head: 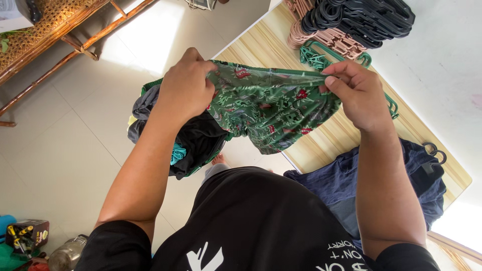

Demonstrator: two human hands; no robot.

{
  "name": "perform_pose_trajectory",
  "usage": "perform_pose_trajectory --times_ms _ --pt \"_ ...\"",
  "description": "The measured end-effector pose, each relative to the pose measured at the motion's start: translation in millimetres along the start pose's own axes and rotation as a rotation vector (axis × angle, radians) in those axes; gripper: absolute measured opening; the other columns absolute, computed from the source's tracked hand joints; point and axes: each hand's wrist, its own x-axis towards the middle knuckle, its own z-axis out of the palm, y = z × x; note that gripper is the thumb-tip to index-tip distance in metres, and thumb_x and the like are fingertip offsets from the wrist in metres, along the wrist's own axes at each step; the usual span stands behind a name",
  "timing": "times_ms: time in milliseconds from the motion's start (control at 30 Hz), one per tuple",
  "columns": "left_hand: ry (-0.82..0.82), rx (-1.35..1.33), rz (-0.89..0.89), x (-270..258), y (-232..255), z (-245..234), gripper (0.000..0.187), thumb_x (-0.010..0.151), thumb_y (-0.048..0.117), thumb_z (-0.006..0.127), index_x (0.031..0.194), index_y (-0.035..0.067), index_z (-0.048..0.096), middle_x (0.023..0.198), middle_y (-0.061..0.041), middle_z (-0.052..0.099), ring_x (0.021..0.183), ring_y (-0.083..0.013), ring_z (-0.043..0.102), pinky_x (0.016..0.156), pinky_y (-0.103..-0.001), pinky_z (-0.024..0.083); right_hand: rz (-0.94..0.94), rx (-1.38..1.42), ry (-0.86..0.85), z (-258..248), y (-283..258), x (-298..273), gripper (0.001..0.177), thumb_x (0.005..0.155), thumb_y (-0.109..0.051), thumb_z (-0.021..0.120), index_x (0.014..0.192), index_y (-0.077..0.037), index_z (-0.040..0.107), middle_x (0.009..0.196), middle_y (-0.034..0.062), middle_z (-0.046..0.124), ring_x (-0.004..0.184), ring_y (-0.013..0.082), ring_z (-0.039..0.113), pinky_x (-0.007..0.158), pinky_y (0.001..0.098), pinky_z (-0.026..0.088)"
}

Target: The person picks up garments from a pile, unfolds them, and places them on plastic hangers. The person handles a black tank top, dark shorts, and a green patterned shirt, placing each on a hanger and setting them on a table.

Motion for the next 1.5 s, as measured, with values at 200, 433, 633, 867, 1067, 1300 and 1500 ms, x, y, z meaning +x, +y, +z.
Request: perform_pose_trajectory --times_ms 200,433,633,867,1067,1300,1500 --pt "0.096 -0.026 0.127 -14.5 4.1 12.7 0.059 0.067 -0.005 0.063 0.126 -0.002 0.067 0.115 -0.017 0.054 0.106 -0.0389 0.061 0.073 -0.043 0.055 0.103 -0.103 0.085 14.2 9.1 -7.1 0.021 0.090 0.011 0.057 0.107 0.002 0.064 0.095 0.0057 0.069 0.083 0.0069 0.060 0.074 0.0214 0.047" --pt "0.062 -0.098 -0.077 -5.8 -8.9 23.0 0.017 0.099 0.019 0.071 0.106 0.003 0.073 0.100 -0.012 0.060 0.082 -0.0330 0.067 0.074 -0.045 0.055 -0.279 -0.585 0.180 49.0 -10.2 -19.9 0.022 0.091 0.014 0.050 0.100 -0.002 0.064 0.103 0.0140 0.067 0.089 0.0251 0.068 0.082 0.0334 0.054" --pt "-0.063 0.024 0.086 -10.5 -21.7 6.2 0.030 0.082 0.008 0.069 0.111 0.002 0.071 0.110 -0.015 0.058 0.081 -0.0326 0.069 0.065 -0.043 0.056 -0.245 -0.793 0.296 83.7 -27.1 -16.3 0.023 0.084 0.005 0.063 0.105 -0.002 0.069 0.109 0.0218 0.058 0.087 0.0361 0.065 0.076 0.0433 0.054" --pt "0.001 -0.037 -0.008 -0.7 -44.5 -20.8 0.040 0.082 0.003 0.069 0.121 0.002 0.068 0.121 -0.014 0.059 0.083 -0.0328 0.068 0.067 -0.044 0.055 0.042 -0.405 -0.076 105.0 -48.5 -29.6 0.020 0.076 0.010 0.056 0.089 -0.004 0.062 0.097 0.0084 0.073 0.080 0.0292 0.069 0.070 0.0399 0.056" --pt "0.095 -0.034 0.107 -3.7 -43.9 -18.7 0.051 0.072 -0.003 0.066 0.122 0.003 0.067 0.111 -0.017 0.052 0.102 -0.0354 0.059 0.066 -0.043 0.055 0.036 -0.623 -0.019 99.4 -40.3 -24.4 0.017 0.080 0.006 0.056 0.086 -0.005 0.068 0.099 0.0129 0.074 0.082 0.0333 0.069 0.076 0.0409 0.055" --pt "-0.062 -0.120 0.148 -11.1 -3.9 3.7 0.056 0.077 -0.001 0.065 0.133 0.003 0.060 0.103 -0.017 0.052 0.092 -0.0348 0.060 0.069 -0.046 0.053 0.005 -0.686 0.138 74.3 -18.6 -16.5 0.030 0.075 0.004 0.058 0.102 -0.002 0.070 0.095 0.0197 0.071 0.088 0.0385 0.068 0.079 0.0441 0.054" --pt "-0.140 -0.251 0.067 -9.8 30.3 6.9 0.051 0.081 0.005 0.063 0.132 0.002 0.058 0.097 -0.016 0.060 0.075 -0.0349 0.067 0.064 -0.046 0.053 0.367 0.080 -0.332 -3.7 23.4 27.9 0.021 0.083 -0.005 0.064 0.102 -0.013 0.068 0.095 0.0034 0.074 0.089 0.0134 0.072 0.080 0.0301 0.060"
